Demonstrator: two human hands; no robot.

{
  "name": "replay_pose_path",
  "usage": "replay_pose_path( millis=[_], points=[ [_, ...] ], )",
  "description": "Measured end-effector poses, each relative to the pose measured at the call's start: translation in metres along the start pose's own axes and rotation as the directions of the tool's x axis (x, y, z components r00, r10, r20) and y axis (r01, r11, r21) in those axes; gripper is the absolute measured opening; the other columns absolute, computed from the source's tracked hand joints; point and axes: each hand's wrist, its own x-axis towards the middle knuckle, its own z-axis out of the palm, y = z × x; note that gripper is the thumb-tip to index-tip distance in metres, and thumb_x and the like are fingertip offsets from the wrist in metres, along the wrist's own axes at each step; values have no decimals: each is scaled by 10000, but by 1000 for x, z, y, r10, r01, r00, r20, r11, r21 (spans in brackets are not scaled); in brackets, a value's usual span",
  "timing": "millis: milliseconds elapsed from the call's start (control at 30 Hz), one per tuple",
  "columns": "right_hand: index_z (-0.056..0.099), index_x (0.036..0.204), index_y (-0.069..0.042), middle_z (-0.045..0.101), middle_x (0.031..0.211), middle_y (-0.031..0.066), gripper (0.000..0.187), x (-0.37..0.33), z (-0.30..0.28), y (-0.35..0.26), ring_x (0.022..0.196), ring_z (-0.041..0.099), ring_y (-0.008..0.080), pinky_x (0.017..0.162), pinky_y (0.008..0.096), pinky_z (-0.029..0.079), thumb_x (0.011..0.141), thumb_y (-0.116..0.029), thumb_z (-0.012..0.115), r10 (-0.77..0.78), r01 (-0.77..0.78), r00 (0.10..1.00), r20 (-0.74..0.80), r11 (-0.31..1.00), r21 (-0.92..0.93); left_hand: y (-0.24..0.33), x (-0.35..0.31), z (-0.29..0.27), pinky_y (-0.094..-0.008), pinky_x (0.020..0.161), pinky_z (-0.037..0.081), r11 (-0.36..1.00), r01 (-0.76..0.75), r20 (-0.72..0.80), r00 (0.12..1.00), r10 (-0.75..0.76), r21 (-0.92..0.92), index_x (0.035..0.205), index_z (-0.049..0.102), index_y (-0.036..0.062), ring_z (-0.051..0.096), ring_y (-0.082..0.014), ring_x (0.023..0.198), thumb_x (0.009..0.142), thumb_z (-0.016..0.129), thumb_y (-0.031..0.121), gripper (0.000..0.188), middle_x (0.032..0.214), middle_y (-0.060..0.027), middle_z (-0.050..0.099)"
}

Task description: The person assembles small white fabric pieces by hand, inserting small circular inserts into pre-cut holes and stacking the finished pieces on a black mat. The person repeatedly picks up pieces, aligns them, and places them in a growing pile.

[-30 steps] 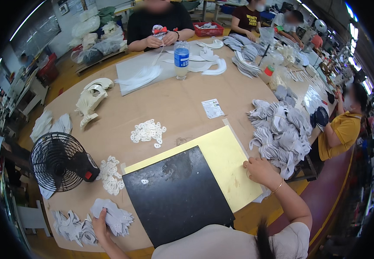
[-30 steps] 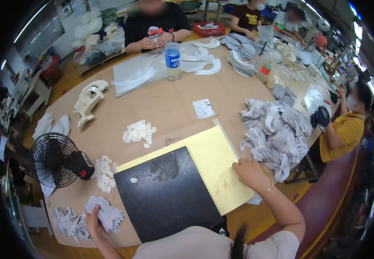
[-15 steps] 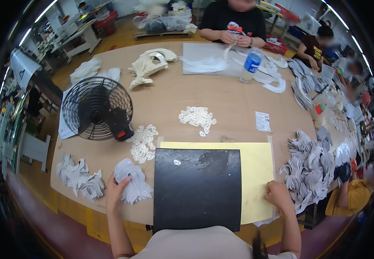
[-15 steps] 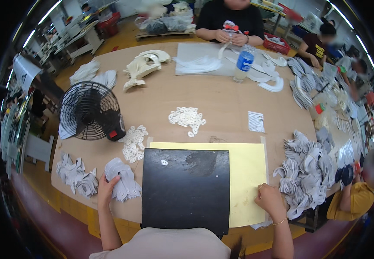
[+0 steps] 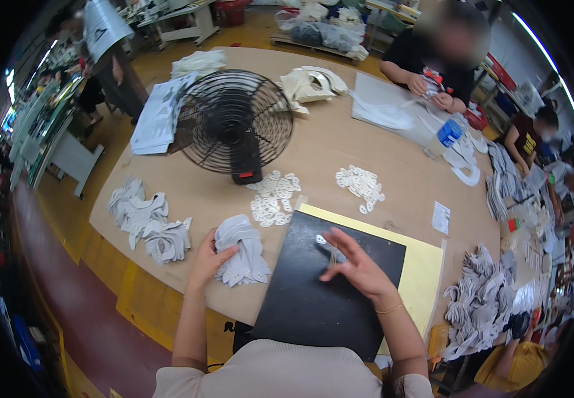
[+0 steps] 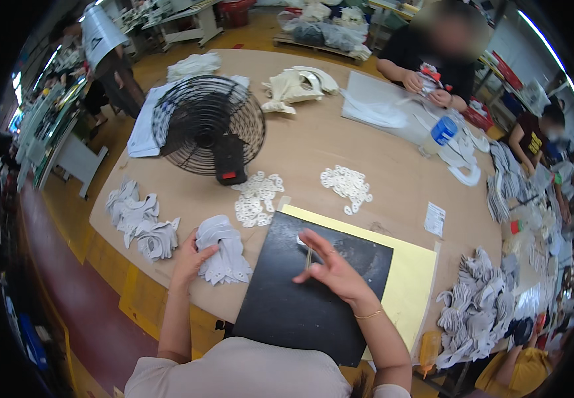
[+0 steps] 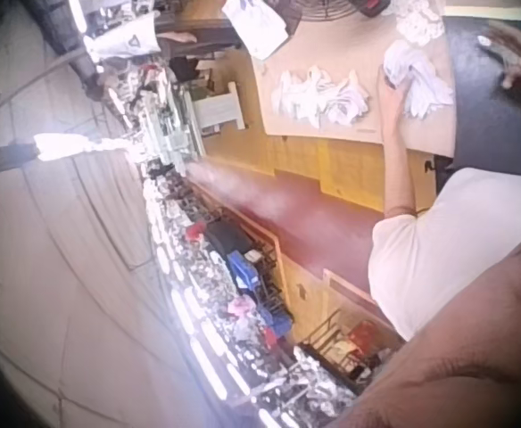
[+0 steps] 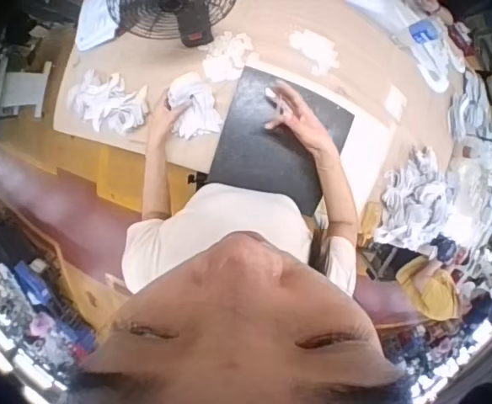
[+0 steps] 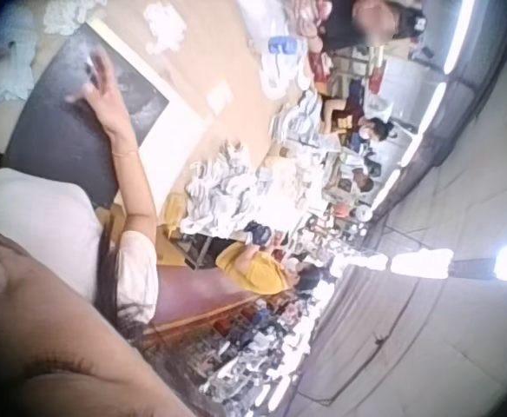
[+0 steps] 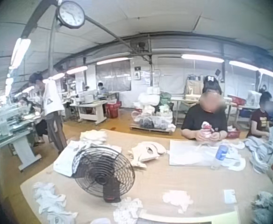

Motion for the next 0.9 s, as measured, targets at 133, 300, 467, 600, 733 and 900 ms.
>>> replay_pose_path(
  millis=[133, 300, 467, 600, 733, 900],
  points=[
    [229, 1530, -125, 18, 1592, 240, 1009, 76, 42, 5, 1264, 512, 337, 1057, 515, 344, 762, -510, 758, -261, 318, 936, 235, 343, -884, -5, 1, -2, -276, 920, 464, 998, -15, 71, 997, 19, -54, 1278, 485, 8, 574, -126, 1053, 790, 762, 46, 562, 1149, -56, 604],
    [292, 1506, -150, 9, 1598, 208, 981, 136, 81, 26, 1334, 421, 374, 1063, 580, 307, 716, -452, 787, -151, 383, 920, 361, 162, -909, -6, 0, -7, -278, 923, 458, 993, -35, 130, 990, 49, -110, 1290, 461, 11, 562, -127, 1062, 790, 772, 56, 590, 1176, -65, 581],
    [357, 1448, -115, 196, 1574, 143, 798, 144, 100, 41, 1306, 446, 352, 1015, 544, 387, 773, -247, 762, -51, 433, 900, 432, 204, -878, -11, 2, -7, -294, 942, 449, 980, -156, 134, 976, 171, -121, 1353, 384, 26, 550, -152, 1094, 796, 779, 83, 685, 1200, -87, 561],
    [371, 1419, -91, 360, 1458, 176, 731, 144, 96, 53, 1252, 484, 345, 995, 452, 430, 784, -161, 728, -159, 475, 880, 448, 277, -835, -12, 1, -4, -298, 944, 444, 985, -171, 127, 976, 174, -40, 1429, 283, 67, 541, -165, 1108, 792, 781, 74, 809, 1202, -105, 544],
    [420, 1363, -28, 500, 1205, 162, 701, 149, 90, 49, 1164, 506, 275, 1009, 331, 409, 748, -80, 752, -43, 322, 929, 367, 578, -749, -15, -4, -6, -298, 932, 447, 985, -106, 117, 986, 122, -134, 1474, 214, 94, 537, -175, 1101, 761, 798, 38, 924, 1185, -113, 545],
    [488, 1259, -26, 530, 1138, 117, 609, 146, 95, 57, 1067, 552, 237, 935, 322, 450, 720, -54, 769, -57, 264, 949, 311, 685, -679, -21, -2, -24, -302, 939, 445, 990, -82, 277, 954, 112, -116, 1454, 294, 78, 543, -179, 1105, 686, 862, 66, 955, 1172, -96, 558]
  ],
)
